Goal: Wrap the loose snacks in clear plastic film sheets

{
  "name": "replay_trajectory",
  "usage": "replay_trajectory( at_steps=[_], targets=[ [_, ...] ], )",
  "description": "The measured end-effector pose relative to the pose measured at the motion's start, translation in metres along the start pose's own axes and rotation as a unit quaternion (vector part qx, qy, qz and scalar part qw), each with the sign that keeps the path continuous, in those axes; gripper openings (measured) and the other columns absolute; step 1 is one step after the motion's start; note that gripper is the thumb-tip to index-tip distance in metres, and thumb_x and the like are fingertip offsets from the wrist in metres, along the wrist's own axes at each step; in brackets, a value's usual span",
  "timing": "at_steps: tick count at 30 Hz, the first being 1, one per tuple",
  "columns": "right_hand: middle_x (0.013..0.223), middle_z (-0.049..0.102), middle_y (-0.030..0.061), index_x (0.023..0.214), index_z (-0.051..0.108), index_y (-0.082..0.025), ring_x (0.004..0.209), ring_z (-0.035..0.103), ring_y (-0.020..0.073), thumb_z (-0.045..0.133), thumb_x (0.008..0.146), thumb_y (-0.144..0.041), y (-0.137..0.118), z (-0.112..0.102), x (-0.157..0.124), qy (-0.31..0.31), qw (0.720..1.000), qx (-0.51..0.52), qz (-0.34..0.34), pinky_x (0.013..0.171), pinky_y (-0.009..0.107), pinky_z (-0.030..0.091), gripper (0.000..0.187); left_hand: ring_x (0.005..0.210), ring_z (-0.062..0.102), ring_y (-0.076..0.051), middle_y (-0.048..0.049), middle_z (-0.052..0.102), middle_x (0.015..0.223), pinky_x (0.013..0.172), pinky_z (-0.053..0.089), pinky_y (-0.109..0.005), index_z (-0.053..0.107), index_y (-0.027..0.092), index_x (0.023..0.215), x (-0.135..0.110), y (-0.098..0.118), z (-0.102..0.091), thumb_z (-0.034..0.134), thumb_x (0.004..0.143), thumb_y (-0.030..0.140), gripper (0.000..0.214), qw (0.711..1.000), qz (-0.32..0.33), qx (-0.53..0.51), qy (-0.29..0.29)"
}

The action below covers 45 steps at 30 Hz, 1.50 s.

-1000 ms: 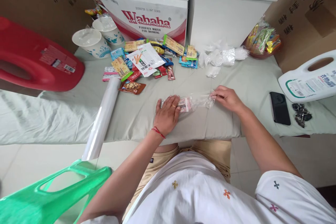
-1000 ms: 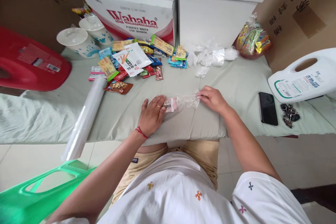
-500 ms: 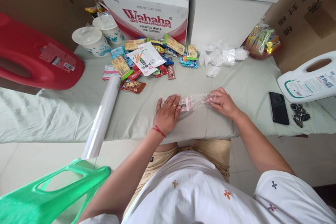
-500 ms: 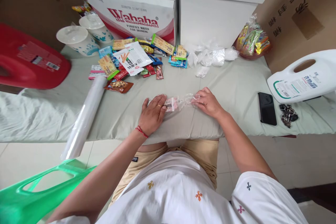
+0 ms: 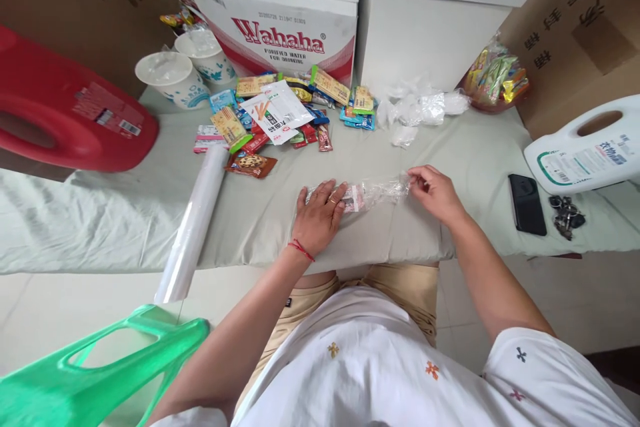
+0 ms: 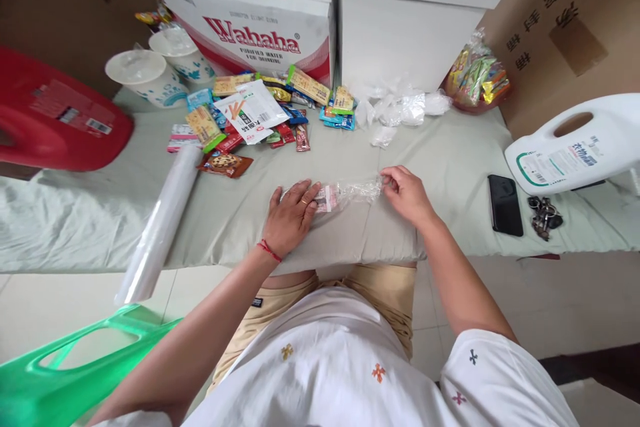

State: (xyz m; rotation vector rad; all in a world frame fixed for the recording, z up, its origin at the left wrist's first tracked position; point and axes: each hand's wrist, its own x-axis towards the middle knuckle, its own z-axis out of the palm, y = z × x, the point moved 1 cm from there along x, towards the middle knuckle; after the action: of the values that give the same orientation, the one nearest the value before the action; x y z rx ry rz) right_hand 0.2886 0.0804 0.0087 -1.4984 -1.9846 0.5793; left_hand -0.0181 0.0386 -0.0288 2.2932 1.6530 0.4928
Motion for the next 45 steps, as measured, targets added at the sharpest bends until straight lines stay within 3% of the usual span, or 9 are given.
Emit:
replay_trajectory(
  at_steps=[6,12,17,24,28,32,37,41,45],
  targets=[
    [0.114,0.063,0.0119,0.118,0.07,-0.024,0.107,0.053,0.0303,0.069,0.089,-0.029,-0.006,0.026,0.008,-0.075,0.988,-0.103,-0.089,0.095,0.046,0.048,0.029,0.15,0.045,-0.028,-0.0107,0.051,0.161,0.127,0.021,-0.06,0.048,0.027,0.157,0.0,0.0,-0.001,0.026,0.11,0.04,0.053,1.0,0.002,0.004,-0.003],
    [0.099,0.071,0.0093,0.105,0.079,-0.028,0.095,0.052,0.0282,0.053,0.102,-0.031,-0.007,0.007,0.013,-0.029,0.983,-0.135,-0.124,0.088,0.044,0.046,0.025,0.151,0.043,-0.028,-0.0105,0.048,0.163,0.126,0.021,-0.062,0.046,0.028,0.158,-0.001,-0.001,0.0,0.025,0.111,0.041,0.053,1.0,0.012,0.005,-0.008],
    [0.092,0.072,0.0083,0.098,0.08,-0.026,0.089,0.056,0.0264,0.056,0.096,-0.019,0.01,-0.007,0.005,-0.132,0.967,-0.191,-0.102,0.081,0.04,0.048,0.026,0.154,0.039,-0.029,-0.0094,0.045,0.166,0.126,0.019,-0.063,0.045,0.03,0.159,-0.001,-0.001,0.002,0.027,0.111,0.041,0.053,1.0,0.015,0.011,-0.003],
    [0.113,0.071,0.0103,0.116,0.075,-0.024,0.106,0.066,0.0255,0.046,0.103,-0.022,-0.068,-0.011,-0.008,0.246,0.962,-0.084,-0.088,0.093,0.044,0.055,0.032,0.157,0.035,-0.031,-0.0098,0.042,0.167,0.125,0.019,-0.067,0.045,0.03,0.159,-0.001,0.0,0.001,0.027,0.111,0.041,0.053,1.0,0.02,0.023,-0.005],
    [0.141,0.064,0.0136,0.144,0.06,-0.023,0.132,0.059,0.0276,0.046,0.107,-0.032,-0.099,0.054,-0.013,0.033,0.983,-0.035,-0.176,0.111,0.049,0.05,0.041,0.157,0.033,-0.032,-0.0105,0.042,0.167,0.126,0.016,-0.067,0.045,0.03,0.159,-0.001,0.0,0.002,0.028,0.11,0.042,0.053,1.0,0.02,0.015,-0.001],
    [0.158,0.05,0.021,0.156,0.048,-0.013,0.147,0.045,0.0318,0.039,0.109,-0.041,-0.072,0.102,-0.015,-0.059,0.989,-0.064,-0.123,0.122,0.058,0.039,0.055,0.158,0.033,-0.028,-0.0128,0.04,0.168,0.128,0.021,-0.057,0.04,0.022,0.161,-0.001,-0.01,0.001,0.026,0.11,0.039,0.056,0.999,0.001,-0.043,0.027],
    [0.158,0.05,0.0202,0.157,0.047,-0.015,0.148,0.044,0.0315,0.038,0.109,-0.044,-0.051,0.106,-0.014,-0.083,0.988,-0.065,-0.11,0.124,0.059,0.037,0.057,0.159,0.024,-0.042,-0.025,0.043,0.163,0.126,0.023,-0.063,0.055,0.007,0.147,-0.008,-0.034,-0.008,0.05,0.098,0.042,0.06,0.977,-0.18,-0.015,0.114],
    [0.155,0.051,0.0211,0.155,0.049,-0.016,0.145,0.046,0.0336,0.047,0.107,-0.041,-0.065,0.096,-0.013,-0.047,0.991,-0.059,-0.11,0.119,0.06,0.041,0.054,0.159,0.023,-0.044,-0.0187,0.045,0.162,0.125,0.026,-0.063,0.073,0.017,0.117,-0.01,-0.037,-0.012,0.061,0.089,0.037,0.036,0.981,-0.167,-0.018,0.102],
    [0.155,0.05,0.0163,0.147,0.059,-0.023,0.144,0.045,0.0309,0.048,0.107,-0.032,-0.096,0.091,-0.014,0.025,0.987,-0.06,-0.148,0.119,0.057,0.041,0.043,0.139,0.051,-0.038,-0.0182,0.063,0.14,0.114,0.041,-0.055,0.07,0.018,0.096,-0.007,-0.032,-0.016,0.059,0.085,0.03,0.019,0.978,-0.159,-0.071,0.119]
  ],
)
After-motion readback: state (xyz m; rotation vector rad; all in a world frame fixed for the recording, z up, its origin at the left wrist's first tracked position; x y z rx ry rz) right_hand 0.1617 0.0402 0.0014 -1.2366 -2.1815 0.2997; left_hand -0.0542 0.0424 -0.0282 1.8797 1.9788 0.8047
